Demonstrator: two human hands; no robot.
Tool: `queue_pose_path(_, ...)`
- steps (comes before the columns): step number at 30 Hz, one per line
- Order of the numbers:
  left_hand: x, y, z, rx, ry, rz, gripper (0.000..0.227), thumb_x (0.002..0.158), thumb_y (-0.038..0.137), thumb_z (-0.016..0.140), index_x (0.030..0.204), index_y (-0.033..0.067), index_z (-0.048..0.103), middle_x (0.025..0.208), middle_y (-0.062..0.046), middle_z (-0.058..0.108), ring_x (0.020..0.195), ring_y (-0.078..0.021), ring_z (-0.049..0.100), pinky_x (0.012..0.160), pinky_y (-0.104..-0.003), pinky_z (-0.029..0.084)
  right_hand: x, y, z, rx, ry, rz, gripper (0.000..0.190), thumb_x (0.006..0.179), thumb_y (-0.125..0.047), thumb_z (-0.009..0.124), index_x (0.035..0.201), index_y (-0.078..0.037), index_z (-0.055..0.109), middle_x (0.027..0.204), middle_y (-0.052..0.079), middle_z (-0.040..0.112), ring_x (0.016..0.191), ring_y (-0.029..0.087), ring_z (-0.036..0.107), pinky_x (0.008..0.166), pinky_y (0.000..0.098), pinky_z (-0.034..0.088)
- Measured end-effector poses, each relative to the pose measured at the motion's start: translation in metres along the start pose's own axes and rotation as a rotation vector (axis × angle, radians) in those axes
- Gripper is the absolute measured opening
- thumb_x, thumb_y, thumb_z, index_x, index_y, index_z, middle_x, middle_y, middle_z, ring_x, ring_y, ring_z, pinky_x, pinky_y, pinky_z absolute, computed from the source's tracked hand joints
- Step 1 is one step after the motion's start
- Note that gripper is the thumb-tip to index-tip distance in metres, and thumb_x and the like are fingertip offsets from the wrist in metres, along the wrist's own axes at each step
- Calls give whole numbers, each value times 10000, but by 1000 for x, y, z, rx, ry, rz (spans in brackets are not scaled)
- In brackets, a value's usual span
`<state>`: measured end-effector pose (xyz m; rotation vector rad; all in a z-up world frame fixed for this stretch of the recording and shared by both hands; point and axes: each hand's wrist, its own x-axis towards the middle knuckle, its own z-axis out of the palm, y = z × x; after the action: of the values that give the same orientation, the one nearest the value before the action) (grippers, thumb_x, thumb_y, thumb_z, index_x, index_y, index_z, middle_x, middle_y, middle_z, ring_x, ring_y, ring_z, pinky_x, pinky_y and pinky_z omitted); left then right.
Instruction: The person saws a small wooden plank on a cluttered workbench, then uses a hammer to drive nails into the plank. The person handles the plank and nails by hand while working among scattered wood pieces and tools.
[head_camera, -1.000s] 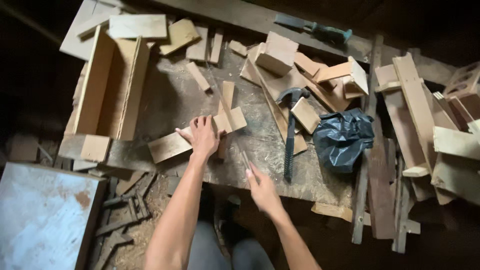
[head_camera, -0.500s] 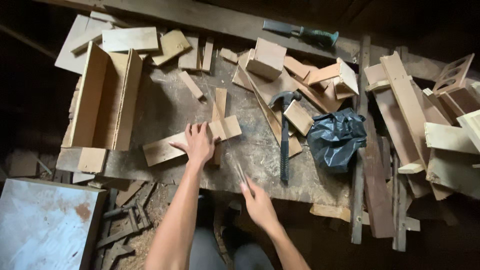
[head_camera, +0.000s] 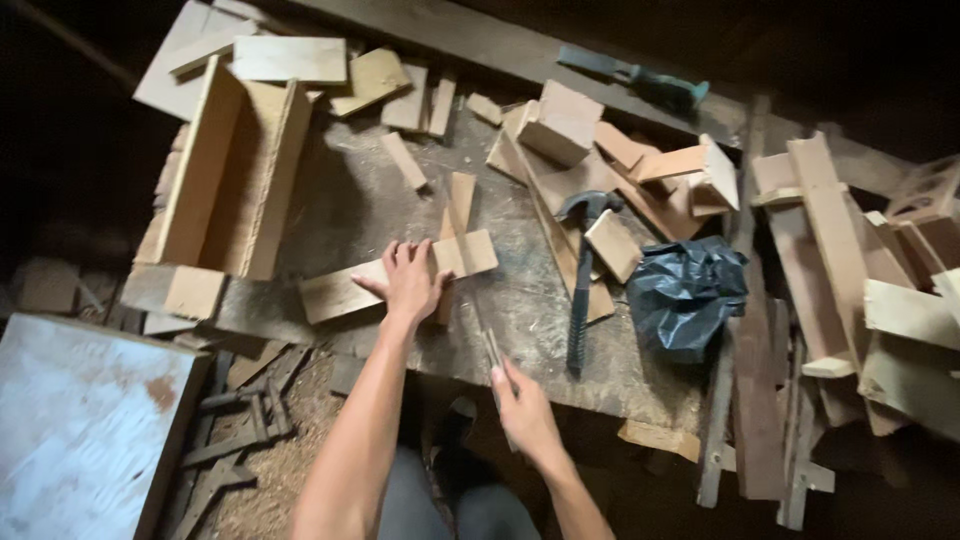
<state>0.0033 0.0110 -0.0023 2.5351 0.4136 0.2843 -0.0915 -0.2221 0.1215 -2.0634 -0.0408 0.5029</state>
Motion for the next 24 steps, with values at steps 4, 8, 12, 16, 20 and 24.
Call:
queue_pose_path(4, -2, 2, -2, 29, -1, 24, 712, 852, 466, 761, 1433, 123, 534, 1435, -216, 454, 1397, -433, 302, 1061, -842, 95, 6, 4, 2, -11, 2, 39, 519, 1008, -351, 531, 1440, -69, 575, 1002, 237, 735, 905, 291, 704, 863, 369, 538)
queue_pose_path(8, 2, 11, -14, 51, -116, -49, 625, 840, 445, 749, 1361, 159, 557, 1407, -145, 470, 1411, -378, 305, 994, -904, -2, 9, 3, -2, 9, 20, -73, 498, 1037, -331, 532, 1433, -32, 576, 1108, 261, 711, 1031, 290, 663, 902, 384, 503)
queue_pose_path(12, -4, 9, -13, 18, 54, 29, 660, 879, 432, 727, 1421, 121, 514, 1416, -194, 454, 1406, -413, 322, 1029, -871, 58, 0, 10, 4, -7, 8, -61, 480, 1026, -351, 513, 1373, -34, 610, 1081, 204, 758, 1019, 229, 727, 919, 339, 525)
queue_pose_path(16, -2, 4, -1, 5, -20, -61, 655, 884, 439, 732, 1406, 114, 507, 1390, -193, 461, 1360, -409, 339, 978, -897, 22, -3, 12, -3, -80, -3, 0, 480, 1064, -335, 526, 1467, -79, 577, 980, 311, 676, 914, 403, 654, 815, 434, 522)
queue_pose_path(20, 3, -1, 0, -12, 19, -19, 655, 894, 447, 719, 1422, 124, 504, 1399, -179, 457, 1365, -405, 332, 1014, -875, 51, 2, 1, -8, -59, -2, -13, 467, 1043, -343, 516, 1427, -88, 592, 921, 237, 679, 848, 269, 611, 774, 422, 512)
queue_pose_path(24, -14, 8, -6, 10, -32, -19, 652, 899, 466, 716, 1430, 146, 515, 1415, -128, 471, 1396, -374, 324, 1037, -869, 20, 7, 3, -7, -155, -55, 90, 496, 1033, -372, 488, 1455, -133, 590, 901, 248, 715, 830, 253, 676, 849, 363, 533)
